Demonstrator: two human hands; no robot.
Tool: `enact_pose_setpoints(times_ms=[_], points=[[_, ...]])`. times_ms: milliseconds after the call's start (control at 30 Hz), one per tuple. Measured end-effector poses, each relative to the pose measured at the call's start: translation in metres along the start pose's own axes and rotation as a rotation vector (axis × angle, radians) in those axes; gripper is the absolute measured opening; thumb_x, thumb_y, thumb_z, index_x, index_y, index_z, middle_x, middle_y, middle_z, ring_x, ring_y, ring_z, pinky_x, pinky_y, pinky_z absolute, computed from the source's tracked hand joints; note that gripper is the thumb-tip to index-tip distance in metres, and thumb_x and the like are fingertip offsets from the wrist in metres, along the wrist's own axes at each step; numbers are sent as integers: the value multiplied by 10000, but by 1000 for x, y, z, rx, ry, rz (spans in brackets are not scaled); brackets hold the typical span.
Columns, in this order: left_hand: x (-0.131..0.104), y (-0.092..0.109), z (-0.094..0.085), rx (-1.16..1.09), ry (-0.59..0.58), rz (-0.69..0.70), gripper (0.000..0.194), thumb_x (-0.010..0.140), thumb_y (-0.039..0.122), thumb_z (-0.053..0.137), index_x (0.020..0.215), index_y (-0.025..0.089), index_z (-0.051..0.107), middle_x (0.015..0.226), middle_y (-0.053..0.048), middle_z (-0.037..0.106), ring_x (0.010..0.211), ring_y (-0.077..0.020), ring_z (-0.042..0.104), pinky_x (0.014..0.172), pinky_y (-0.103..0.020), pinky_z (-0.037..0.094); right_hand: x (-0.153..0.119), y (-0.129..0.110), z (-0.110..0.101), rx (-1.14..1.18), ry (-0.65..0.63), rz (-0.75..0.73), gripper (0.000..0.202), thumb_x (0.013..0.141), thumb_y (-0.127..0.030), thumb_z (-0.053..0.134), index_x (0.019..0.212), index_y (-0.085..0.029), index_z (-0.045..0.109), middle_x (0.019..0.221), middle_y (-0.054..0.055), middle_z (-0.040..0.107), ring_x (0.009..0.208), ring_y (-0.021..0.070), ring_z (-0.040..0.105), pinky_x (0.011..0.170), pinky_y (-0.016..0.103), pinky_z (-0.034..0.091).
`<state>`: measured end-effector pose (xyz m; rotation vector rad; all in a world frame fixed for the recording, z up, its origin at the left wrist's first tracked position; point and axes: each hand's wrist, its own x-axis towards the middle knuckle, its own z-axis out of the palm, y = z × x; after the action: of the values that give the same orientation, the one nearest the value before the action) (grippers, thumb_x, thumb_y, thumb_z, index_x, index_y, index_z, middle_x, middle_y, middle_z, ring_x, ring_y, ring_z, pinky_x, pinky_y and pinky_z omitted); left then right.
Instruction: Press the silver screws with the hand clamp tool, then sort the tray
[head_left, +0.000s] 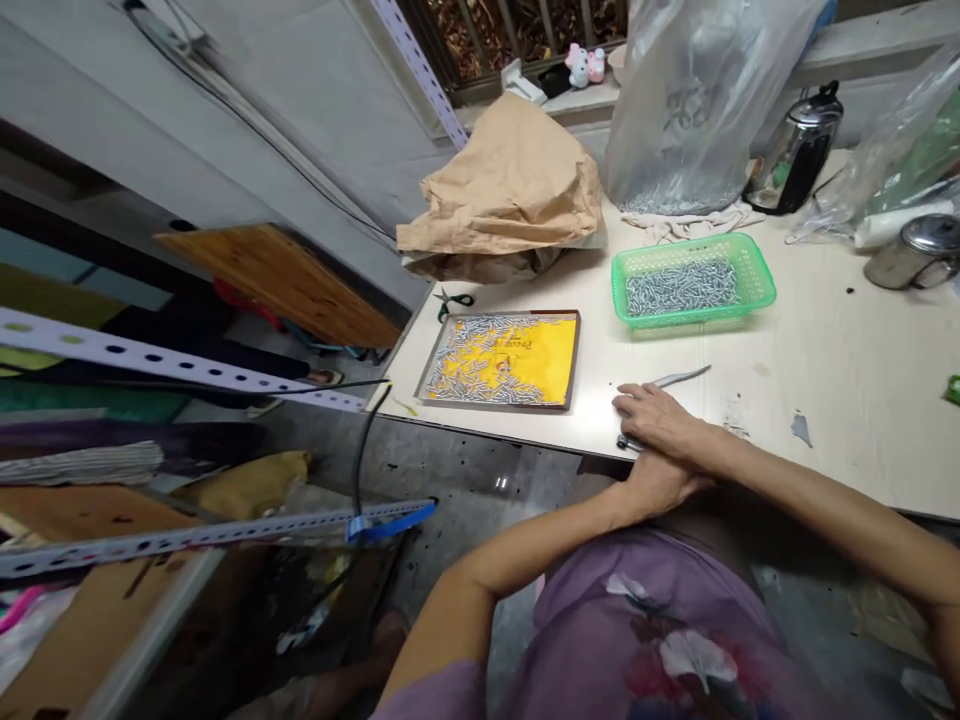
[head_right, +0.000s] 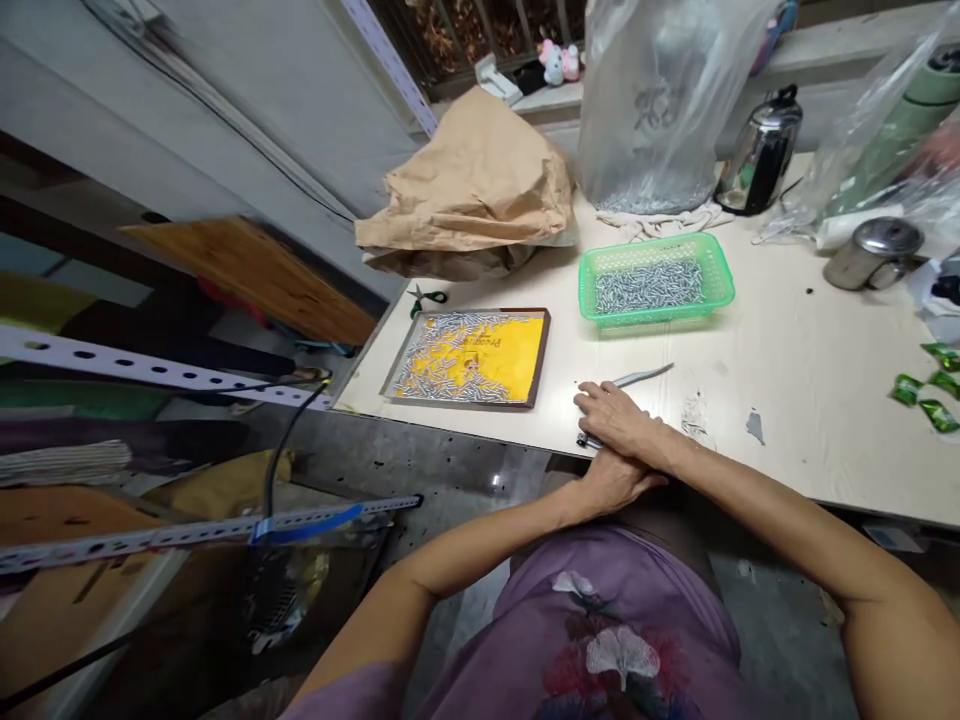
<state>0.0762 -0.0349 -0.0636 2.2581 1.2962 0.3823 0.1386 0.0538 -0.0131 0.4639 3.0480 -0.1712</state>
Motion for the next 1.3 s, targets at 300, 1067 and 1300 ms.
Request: enact_pose_setpoints(times_ms=[300, 1067, 1300], points=[[6, 3, -9, 160, 75, 148, 545, 916, 491, 534, 1341, 150, 551, 1357, -158, 572, 1338, -295, 454, 1115, -426, 369, 31, 19, -32, 140, 650, 8, 189, 945, -165, 463, 897, -200, 643, 822, 50, 674, 798, 189, 579, 759, 322, 424], [-84, -214, -205, 558, -126, -346, 217, 932, 128, 458, 909, 130, 674, 931, -121, 631, 979, -221, 495, 848, -314, 457, -68, 38, 7, 255, 547, 300, 420, 1009, -444, 322, 1008, -238, 688, 864, 65, 684, 777, 204, 669, 703, 333, 546], [-75, -192, -208, 465, 102, -525, 197, 862, 82, 531, 750, 135, 684, 838, -114, 653, 916, -221, 557, 829, -339, 482, -91, 8, 26, 278, 445, 297, 377, 1012, -411, 336, 1052, -219, 658, 845, 56, 653, 665, 161, 653, 556, 269, 505]])
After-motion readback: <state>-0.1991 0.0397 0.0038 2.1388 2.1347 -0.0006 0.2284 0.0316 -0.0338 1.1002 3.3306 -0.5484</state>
